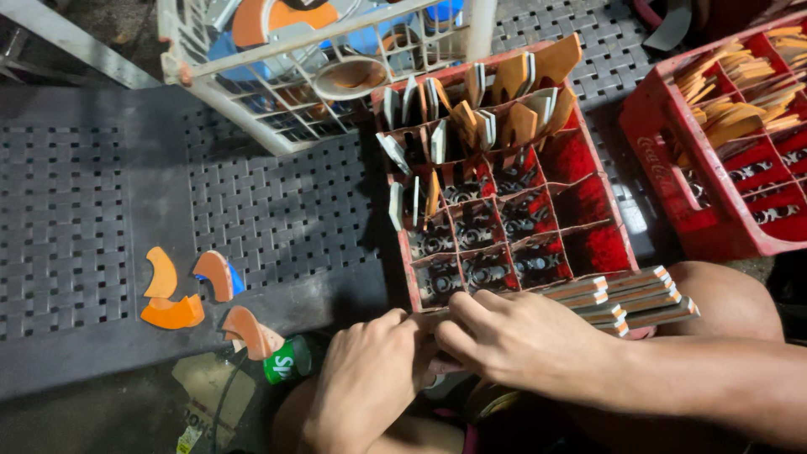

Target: The person assembles brake shoe components by hand, picking up curved brake shoes and metal clips from a crate, then pressing them together to form stacked units. The assembled units are placed into a red crate with compartments.

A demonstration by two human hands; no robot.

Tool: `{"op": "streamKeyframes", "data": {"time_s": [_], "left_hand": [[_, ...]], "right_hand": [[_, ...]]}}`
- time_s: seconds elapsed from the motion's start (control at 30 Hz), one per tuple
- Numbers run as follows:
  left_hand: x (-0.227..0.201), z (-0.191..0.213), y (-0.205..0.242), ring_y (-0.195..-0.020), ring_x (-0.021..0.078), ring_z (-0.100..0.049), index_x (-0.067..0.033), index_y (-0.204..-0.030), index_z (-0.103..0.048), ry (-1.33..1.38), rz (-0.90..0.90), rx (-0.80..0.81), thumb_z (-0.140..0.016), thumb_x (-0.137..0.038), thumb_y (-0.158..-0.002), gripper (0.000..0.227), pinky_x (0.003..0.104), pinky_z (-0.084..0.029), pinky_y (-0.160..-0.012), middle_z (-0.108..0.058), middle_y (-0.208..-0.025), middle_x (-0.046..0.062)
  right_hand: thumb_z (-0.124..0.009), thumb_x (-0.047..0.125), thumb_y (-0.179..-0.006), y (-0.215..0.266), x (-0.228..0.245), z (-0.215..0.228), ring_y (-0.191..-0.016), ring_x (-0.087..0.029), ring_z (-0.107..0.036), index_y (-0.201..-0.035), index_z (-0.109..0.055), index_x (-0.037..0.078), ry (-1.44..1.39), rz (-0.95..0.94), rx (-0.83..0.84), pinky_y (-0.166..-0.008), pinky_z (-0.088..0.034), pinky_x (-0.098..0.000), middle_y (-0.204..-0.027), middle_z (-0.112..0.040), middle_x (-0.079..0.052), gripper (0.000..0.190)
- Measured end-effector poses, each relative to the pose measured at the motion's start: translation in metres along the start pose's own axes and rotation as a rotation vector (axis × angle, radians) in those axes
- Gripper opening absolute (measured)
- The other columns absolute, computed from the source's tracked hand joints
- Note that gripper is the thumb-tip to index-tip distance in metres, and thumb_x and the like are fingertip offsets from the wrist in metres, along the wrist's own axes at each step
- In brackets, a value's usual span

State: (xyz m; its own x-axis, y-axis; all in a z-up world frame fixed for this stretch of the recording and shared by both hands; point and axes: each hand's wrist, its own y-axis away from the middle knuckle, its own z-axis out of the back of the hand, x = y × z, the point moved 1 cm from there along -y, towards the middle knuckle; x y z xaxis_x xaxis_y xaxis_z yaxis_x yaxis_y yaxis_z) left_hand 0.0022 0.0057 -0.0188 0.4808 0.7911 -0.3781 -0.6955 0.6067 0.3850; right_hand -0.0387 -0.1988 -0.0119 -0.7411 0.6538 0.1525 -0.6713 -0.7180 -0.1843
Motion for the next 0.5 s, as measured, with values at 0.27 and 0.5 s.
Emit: {"op": "streamKeyframes", "data": {"time_s": [0.27, 0.5], "left_hand": [[-0.005, -0.014, -0.004, -0.084, 0.0358, -0.071, -0.0043, -0.085, -0.07, -0.1, -0.007, -0.006, -0.064, -0.009, -0.081, 0.008, 0.051, -0.056, -0.073, -0.071, -0.094, 0.017], [0.01, 0.031, -0.003, -0.096, 0.0373, -0.071, -0.0073, -0.105, -0.065, -0.017, 0.175, -0.007, -0.061, -0.001, -0.081, 0.026, 0.049, -0.058, -0.083, -0.072, -0.103, 0.018]], "right_hand": [[-0.067, 0.018, -0.075, -0.001, 0.004, -0.003, -0.074, -0.022, -0.065, -0.094, -0.059, 0.002, -0.02, -0.031, 0.03, -0.056, -0.056, -0.0344, -0.086, -0.056, -0.009, 0.026], [-0.071, 0.018, -0.073, 0.008, -0.043, 0.046, -0.085, -0.034, -0.07, -0.101, -0.061, 0.001, -0.263, -0.179, -0.117, -0.065, -0.059, -0.0389, -0.101, -0.062, -0.012, 0.035]]}}
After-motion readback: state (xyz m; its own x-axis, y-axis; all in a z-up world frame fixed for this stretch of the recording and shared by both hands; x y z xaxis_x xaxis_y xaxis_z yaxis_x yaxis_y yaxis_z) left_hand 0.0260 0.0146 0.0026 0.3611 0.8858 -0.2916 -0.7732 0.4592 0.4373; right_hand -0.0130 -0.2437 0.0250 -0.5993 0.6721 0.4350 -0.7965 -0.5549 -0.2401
